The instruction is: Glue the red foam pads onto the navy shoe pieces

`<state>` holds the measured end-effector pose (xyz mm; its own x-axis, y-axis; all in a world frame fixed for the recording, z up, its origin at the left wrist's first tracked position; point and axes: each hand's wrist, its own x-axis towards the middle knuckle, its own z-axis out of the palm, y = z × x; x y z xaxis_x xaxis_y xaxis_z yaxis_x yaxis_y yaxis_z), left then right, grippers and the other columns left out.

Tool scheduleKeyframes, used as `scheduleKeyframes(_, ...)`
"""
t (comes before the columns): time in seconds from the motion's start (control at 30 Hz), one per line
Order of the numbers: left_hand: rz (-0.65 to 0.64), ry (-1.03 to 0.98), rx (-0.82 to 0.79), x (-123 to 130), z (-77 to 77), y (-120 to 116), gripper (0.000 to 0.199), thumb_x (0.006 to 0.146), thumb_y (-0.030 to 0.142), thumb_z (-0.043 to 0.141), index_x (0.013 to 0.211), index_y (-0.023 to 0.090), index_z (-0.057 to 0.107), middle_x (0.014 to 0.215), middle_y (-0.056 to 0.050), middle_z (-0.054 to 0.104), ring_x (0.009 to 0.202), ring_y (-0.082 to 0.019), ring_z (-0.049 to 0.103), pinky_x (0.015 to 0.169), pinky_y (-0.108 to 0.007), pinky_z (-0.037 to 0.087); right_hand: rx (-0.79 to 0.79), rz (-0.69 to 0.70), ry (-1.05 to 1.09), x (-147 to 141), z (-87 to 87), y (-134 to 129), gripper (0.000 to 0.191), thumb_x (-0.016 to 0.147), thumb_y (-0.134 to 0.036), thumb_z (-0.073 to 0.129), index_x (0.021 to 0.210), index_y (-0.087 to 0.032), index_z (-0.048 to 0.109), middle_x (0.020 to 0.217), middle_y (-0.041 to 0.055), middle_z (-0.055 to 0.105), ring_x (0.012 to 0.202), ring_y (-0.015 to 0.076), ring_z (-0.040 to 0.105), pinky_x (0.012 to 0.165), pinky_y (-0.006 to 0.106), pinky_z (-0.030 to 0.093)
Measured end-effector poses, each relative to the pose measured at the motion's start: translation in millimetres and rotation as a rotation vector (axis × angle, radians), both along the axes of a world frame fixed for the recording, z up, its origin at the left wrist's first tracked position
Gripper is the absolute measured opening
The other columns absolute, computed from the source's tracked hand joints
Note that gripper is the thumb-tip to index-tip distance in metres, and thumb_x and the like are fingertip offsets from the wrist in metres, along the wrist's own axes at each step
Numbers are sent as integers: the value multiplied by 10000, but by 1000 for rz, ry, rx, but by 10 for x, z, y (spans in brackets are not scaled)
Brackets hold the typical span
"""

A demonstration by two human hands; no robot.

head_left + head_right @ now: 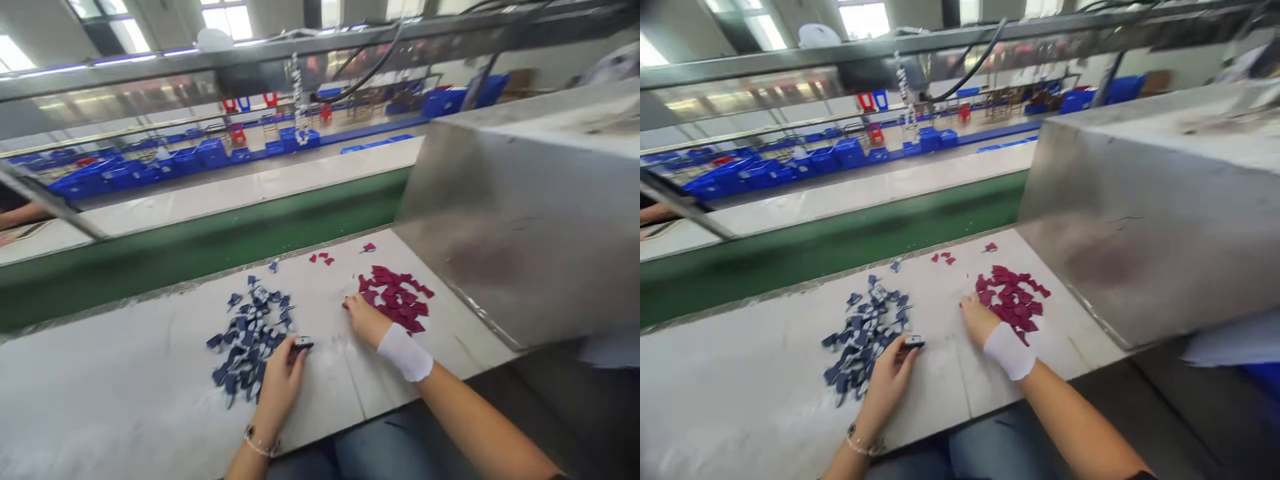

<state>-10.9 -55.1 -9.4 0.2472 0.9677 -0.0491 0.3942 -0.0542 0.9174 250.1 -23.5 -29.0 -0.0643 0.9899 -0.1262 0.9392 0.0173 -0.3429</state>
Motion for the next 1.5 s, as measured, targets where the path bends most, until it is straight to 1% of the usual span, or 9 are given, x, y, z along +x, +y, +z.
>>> scheduleKeyframes(0.13, 38, -182, -196, 93, 64, -137, 625, 902, 582, 667, 1409, 231, 562, 1003, -75, 673, 913, -207, 707, 803, -330, 590, -90, -22, 35, 115, -23, 66, 359, 997, -387, 673, 1272, -157, 647, 1257, 106, 669, 1066, 228, 680, 906, 439, 599)
scheduleKeyframes(0.3, 13, -372, -393, 230, 54, -255, 623, 824, 569, 757, 1282, 179, 596, 859, -21, 609, 798, -147, 637, 704, -257, 518, -106, -56, 57, 238, 103, 8, 336, 998, -380, 671, 1255, -164, 653, 1248, 95, 673, 1070, 227, 678, 915, 446, 596)
scheduleKeyframes(0.57, 38, -290, -325, 270, 162, -279, 533, 807, 328, 816, 1273, 200, 591, 789, 50, 522, 709, -108, 519, 734, -262, 458, -29, -334, 89, 526, 308, 195, 458, 985, -483, 662, 1319, -175, 606, 1282, 109, 639, 1080, 242, 659, 903, 455, 586)
scheduleKeyframes(0.77, -71, 2, -163, 272, 141, -206, 462, 893, 259, 727, 1309, 181, 543, 1033, -77, 743, 934, -202, 692, 879, -348, 556, -117, -250, 255, 392, 349, 410, 344, 962, -454, 688, 1146, -168, 639, 1061, 52, 671, 897, 186, 649, 825, 390, 566)
scheduleKeyframes(0.93, -193, 41, -137, 135, 17, -72, 443, 858, 247, 783, 1290, 230, 688, 1146, -92, 744, 1023, -230, 684, 956, -390, 566, -161, -316, 394, 364, 635, 166, 753, 903, -574, 661, 1447, -181, 320, 1069, 119, 707, 810, 230, 690, 678, 351, 544)
scheduleKeyframes(1.1, -157, -7, -181, -163, 154, 84, 332, 795, 312, 859, 1086, 188, 760, 1035, -90, 767, 918, -200, 702, 898, -366, 592, -239, -183, 441, 377, 907, 37, 630, 799, -749, 667, 1254, -314, 637, 1211, 66, 726, 913, 262, 715, 751, 367, 554)
scheduleKeyframes(1.27, -82, -454, -403, -67, 304, 269, 323, 730, 329, 916, 918, 147, 727, 863, -41, 724, 795, -132, 692, 773, -270, 591, -188, -63, 586, 360, 1141, 1, 549, 755, -737, 733, 1134, -345, 668, 1136, 60, 724, 824, 233, 711, 613, 314, 582)
scheduleKeyframes(1.4, -35, -868, -679, 209, 271, 394, 389, 744, 353, 916, 970, 174, 654, 969, -32, 734, 820, -138, 736, 740, -263, 632, -52, -55, 829, 389, 1261, -109, 454, 733, -731, 791, 994, -372, 700, 930, 26, 701, 621, 170, 649, 477, 269, 528)
scheduleKeyframes(1.5, -86, -1028, -828, 334, 208, 385, 404, 815, 402, 861, 1049, 203, 598, 1153, -63, 747, 899, -197, 791, 684, -270, 664, 68, -39, 821, 535, 1161, -161, 483, 734, -817, 708, 951, -386, 715, 817, 38, 694, 597, 203, 660, 454, 298, 522)
